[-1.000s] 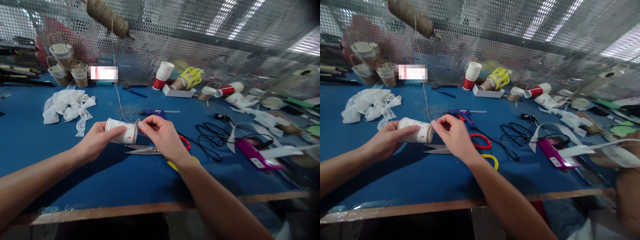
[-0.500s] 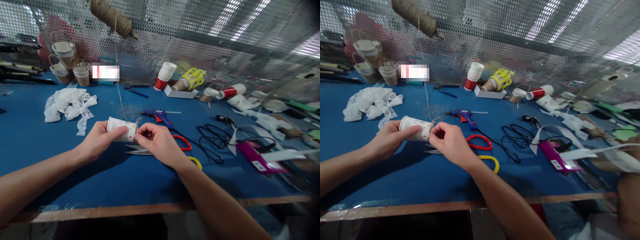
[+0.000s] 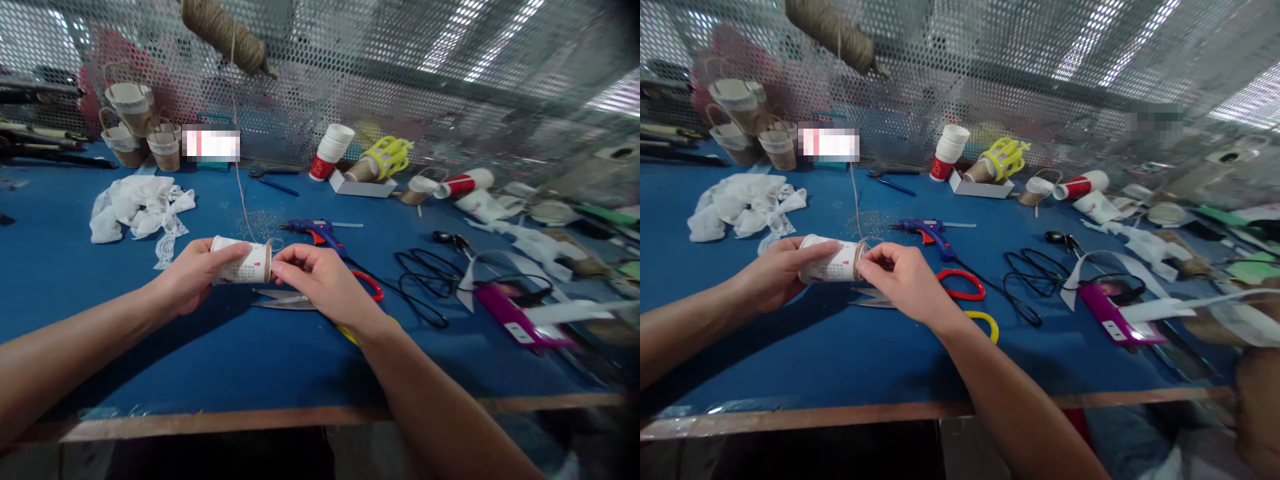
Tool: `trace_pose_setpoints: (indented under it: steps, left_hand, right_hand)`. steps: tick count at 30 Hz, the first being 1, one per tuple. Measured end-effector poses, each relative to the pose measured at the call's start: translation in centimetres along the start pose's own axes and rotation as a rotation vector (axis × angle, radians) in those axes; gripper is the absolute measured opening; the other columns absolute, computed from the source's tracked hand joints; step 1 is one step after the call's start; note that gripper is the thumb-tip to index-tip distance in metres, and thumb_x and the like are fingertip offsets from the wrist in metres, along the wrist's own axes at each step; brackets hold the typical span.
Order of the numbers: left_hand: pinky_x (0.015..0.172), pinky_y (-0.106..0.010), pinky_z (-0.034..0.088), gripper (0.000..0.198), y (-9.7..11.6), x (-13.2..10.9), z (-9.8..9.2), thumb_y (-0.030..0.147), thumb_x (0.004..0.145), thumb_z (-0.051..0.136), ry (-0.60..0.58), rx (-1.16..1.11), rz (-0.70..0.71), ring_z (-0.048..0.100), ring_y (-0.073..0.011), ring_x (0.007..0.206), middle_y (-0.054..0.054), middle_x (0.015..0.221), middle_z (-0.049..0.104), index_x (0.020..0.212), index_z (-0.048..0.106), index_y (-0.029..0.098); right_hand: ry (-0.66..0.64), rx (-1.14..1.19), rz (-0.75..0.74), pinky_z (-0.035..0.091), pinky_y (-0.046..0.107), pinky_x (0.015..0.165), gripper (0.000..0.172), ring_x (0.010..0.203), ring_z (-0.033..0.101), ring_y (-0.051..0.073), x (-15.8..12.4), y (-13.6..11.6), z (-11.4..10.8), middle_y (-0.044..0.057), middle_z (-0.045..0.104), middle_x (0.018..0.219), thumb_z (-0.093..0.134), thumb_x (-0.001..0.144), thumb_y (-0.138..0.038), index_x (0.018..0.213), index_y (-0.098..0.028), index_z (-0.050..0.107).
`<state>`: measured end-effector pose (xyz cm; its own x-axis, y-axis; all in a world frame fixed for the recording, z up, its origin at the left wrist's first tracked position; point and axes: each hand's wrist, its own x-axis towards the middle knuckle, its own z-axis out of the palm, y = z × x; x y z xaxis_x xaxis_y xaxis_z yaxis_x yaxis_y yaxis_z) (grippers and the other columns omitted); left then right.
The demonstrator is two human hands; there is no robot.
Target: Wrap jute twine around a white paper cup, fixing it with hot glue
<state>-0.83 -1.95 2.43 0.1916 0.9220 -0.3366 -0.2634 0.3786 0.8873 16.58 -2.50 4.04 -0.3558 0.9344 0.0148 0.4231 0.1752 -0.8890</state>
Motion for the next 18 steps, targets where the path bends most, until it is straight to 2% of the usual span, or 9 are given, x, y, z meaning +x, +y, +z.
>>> trace_pose_setpoints:
  steps: [6, 11, 13, 18]
  left_hand:
    - [0.055, -0.018, 0.045, 0.010, -0.33, 0.06, 0.03, 0.021, 0.069, 0.066, -0.026, -0.013, 0.035, 0.059, -0.0094, 0.055, -0.001, 0.062, 0.068, 0.067, 0.065, 0.011]
    - [0.059, -0.019, 0.045, 0.011, -0.59, -0.07, 0.11, 0.022, 0.067, 0.068, -0.042, 0.004, 0.086, 0.059, -0.0101, 0.058, -0.001, 0.065, 0.069, 0.070, 0.067, 0.012]
    - [0.057, -0.018, 0.044, 0.012, -0.37, 0.02, 0.04, 0.024, 0.067, 0.068, -0.069, -0.023, 0.051, 0.059, -0.0094, 0.057, -0.001, 0.065, 0.068, 0.069, 0.067, 0.012]
    - [0.054, -0.019, 0.046, 0.019, 0.35, 0.55, -0.37, 0.028, 0.068, 0.067, -0.138, -0.065, -0.147, 0.059, -0.0113, 0.056, -0.005, 0.066, 0.068, 0.073, 0.068, 0.009]
  right_hand:
    - [0.052, -0.083, -0.060, 0.039, 0.021, 0.053, 0.007, 0.057, 0.047, 0.008, -0.11, -0.11, 0.58, -0.001, 0.056, 0.063, 0.055, 0.072, -0.020, 0.068, -0.014, 0.056]
    - [0.079, -0.150, -0.085, 0.036, 0.020, 0.050, 0.006, 0.053, 0.043, 0.007, -0.14, 0.05, 0.70, -0.003, 0.053, 0.060, 0.054, 0.071, -0.016, 0.065, -0.015, 0.054]
    - [0.084, -0.150, -0.096, 0.036, 0.020, 0.051, 0.005, 0.054, 0.043, 0.007, -0.20, 0.06, 0.57, -0.003, 0.052, 0.061, 0.053, 0.071, -0.016, 0.066, -0.015, 0.054]
    - [0.074, -0.162, -0.149, 0.038, 0.020, 0.055, 0.007, 0.058, 0.045, 0.008, -0.38, -0.21, 0.24, -0.003, 0.053, 0.062, 0.053, 0.073, -0.017, 0.066, -0.016, 0.053]
